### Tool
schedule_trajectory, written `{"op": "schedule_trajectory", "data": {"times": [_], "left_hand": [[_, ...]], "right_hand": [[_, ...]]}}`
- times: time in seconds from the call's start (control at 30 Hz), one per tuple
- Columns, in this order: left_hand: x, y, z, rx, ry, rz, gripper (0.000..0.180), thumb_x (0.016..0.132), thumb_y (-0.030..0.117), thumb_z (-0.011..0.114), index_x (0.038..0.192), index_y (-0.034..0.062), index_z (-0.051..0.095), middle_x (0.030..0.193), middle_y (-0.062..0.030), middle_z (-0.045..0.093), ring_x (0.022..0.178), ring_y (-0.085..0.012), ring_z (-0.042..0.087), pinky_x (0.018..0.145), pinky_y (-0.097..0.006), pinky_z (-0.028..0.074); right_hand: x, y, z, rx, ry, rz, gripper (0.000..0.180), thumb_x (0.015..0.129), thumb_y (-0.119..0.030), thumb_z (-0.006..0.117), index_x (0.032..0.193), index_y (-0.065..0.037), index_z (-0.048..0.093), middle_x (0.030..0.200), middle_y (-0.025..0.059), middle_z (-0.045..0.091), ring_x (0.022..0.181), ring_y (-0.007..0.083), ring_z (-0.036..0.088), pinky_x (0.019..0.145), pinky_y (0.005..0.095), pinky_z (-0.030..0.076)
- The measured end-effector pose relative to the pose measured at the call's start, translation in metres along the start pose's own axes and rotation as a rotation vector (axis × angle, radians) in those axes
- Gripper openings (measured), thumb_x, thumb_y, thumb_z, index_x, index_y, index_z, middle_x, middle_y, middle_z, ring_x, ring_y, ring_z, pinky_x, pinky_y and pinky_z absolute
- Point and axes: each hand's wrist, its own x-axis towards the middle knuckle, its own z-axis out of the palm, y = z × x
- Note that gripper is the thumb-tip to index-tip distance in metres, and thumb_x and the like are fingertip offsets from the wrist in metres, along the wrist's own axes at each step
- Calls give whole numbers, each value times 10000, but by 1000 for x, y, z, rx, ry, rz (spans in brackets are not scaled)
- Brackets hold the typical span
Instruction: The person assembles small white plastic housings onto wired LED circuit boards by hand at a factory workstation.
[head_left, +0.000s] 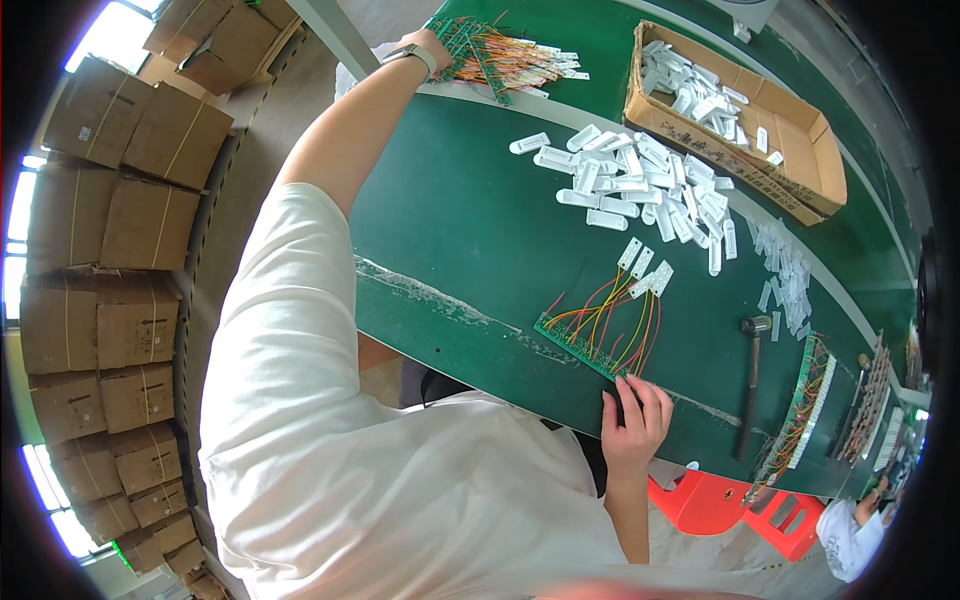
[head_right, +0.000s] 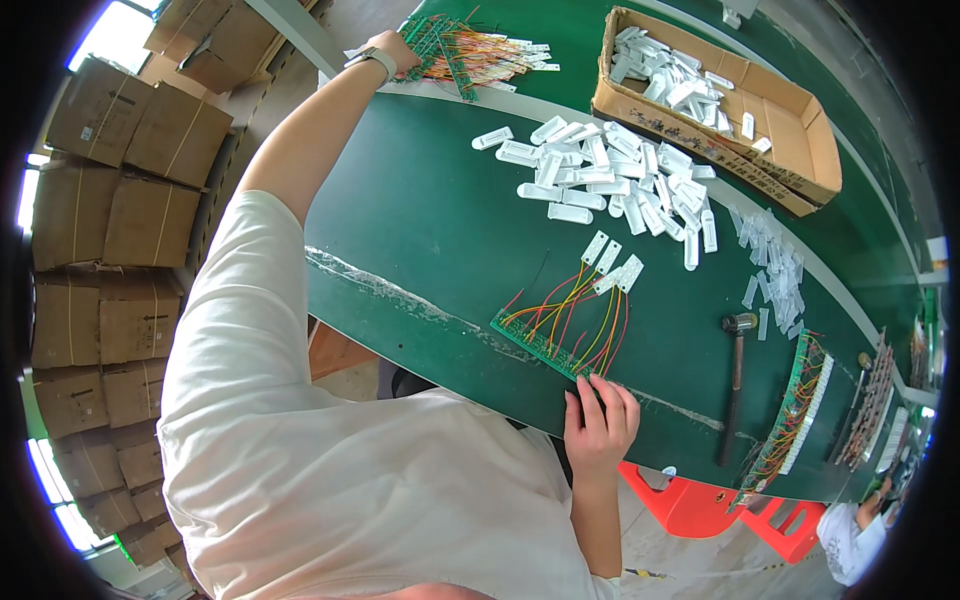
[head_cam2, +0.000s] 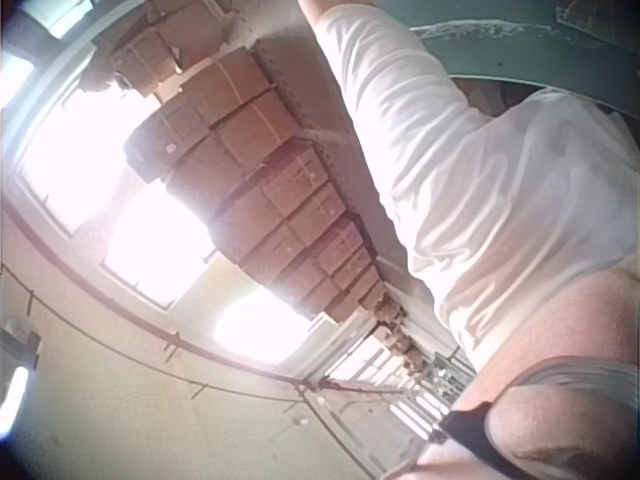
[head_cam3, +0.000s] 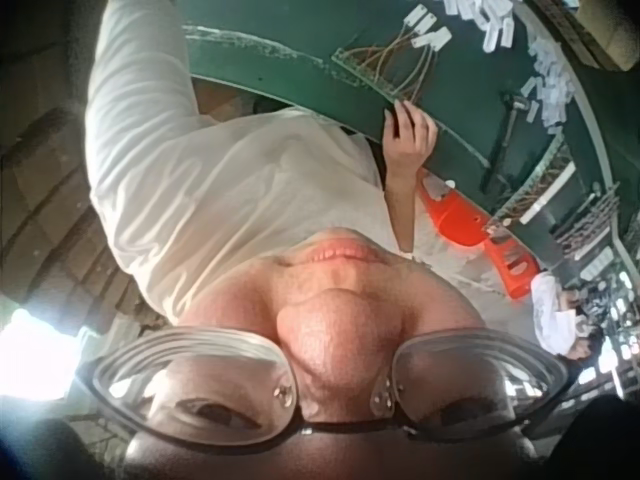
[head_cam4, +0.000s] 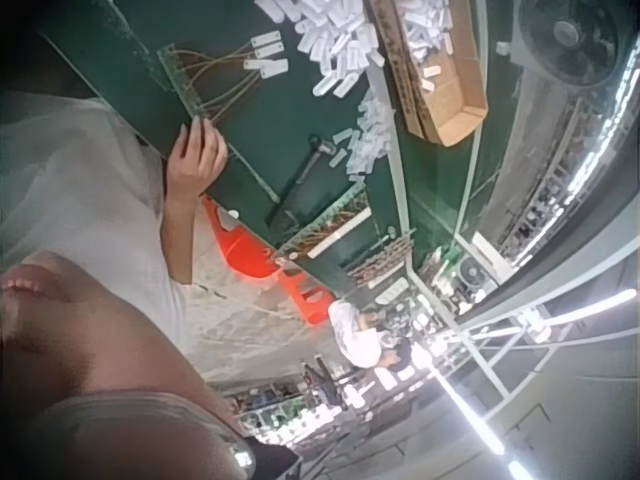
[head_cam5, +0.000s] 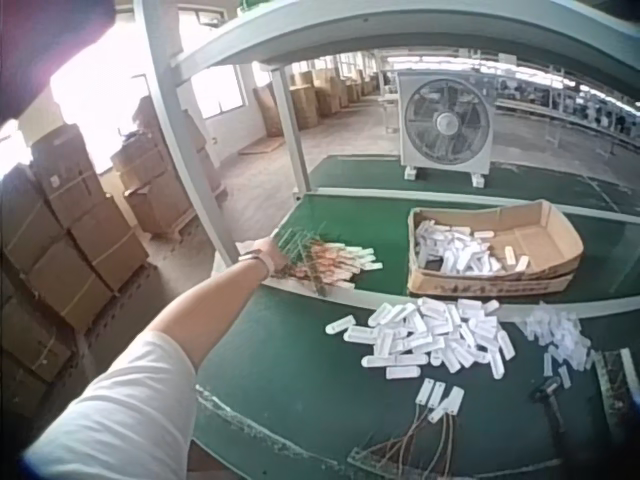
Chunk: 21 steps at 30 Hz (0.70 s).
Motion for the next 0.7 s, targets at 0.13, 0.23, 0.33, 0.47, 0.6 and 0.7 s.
{"op": "schedule_trajectory", "data": {"times": [0.13, 0.23, 0.33, 0.47, 0.6, 0.7], "left_hand": [[-9, 8, 1, 13, -149, 50, 293, 853, 349, 718, 705, 97, 753, 667, 2, 731, 637, -149, 720, 712, -331, 598], [-19, 4, 12, 130, 369, 185, 325, 836, 406, 725, 806, 89, 788, 839, -114, 766, 801, -243, 747, 816, -363, 590], [-39, 33, 8, -84, 163, 43, 360, 845, 427, 710, 806, 76, 783, 773, -82, 756, 696, -208, 724, 822, -357, 585], [-60, 50, 11, -623, -213, -81, 382, 892, 408, 766, 829, 31, 765, 748, -60, 743, 604, -116, 684, 573, -282, 570], [-58, 55, 16, -696, -209, -194, 329, 881, 389, 822, 845, 67, 768, 793, -7, 758, 638, -76, 700, 529, -220, 561], [-46, 55, 5, -608, -146, -92, 284, 898, 345, 815, 886, 65, 766, 801, -9, 763, 639, -79, 706, 552, -208, 578]], "right_hand": [[-1, 1, 1, -10, 6, 11, 319, 780, -78, 832, 1089, -64, 750, 1138, 76, 698, 1053, 305, 621, 894, 426, 536], [1, 0, -1, -27, 17, 2, 299, 788, -113, 842, 1074, -90, 761, 1129, 49, 705, 1043, 282, 624, 875, 396, 538], [1, 1, -1, -26, 18, 9, 295, 791, -118, 841, 1073, -90, 761, 1129, 49, 706, 1045, 279, 624, 876, 394, 539], [0, 1, 0, -21, 20, 13, 293, 794, -121, 838, 1075, -91, 761, 1125, 47, 706, 1046, 276, 624, 876, 393, 539], [0, 0, 0, 1, 13, 23, 302, 792, -96, 829, 1084, -67, 756, 1130, 69, 701, 1059, 297, 621, 890, 414, 538], [0, -1, 0, 6, 5, 25, 301, 793, -96, 829, 1084, -69, 756, 1130, 67, 700, 1061, 296, 621, 892, 412, 537]]}}
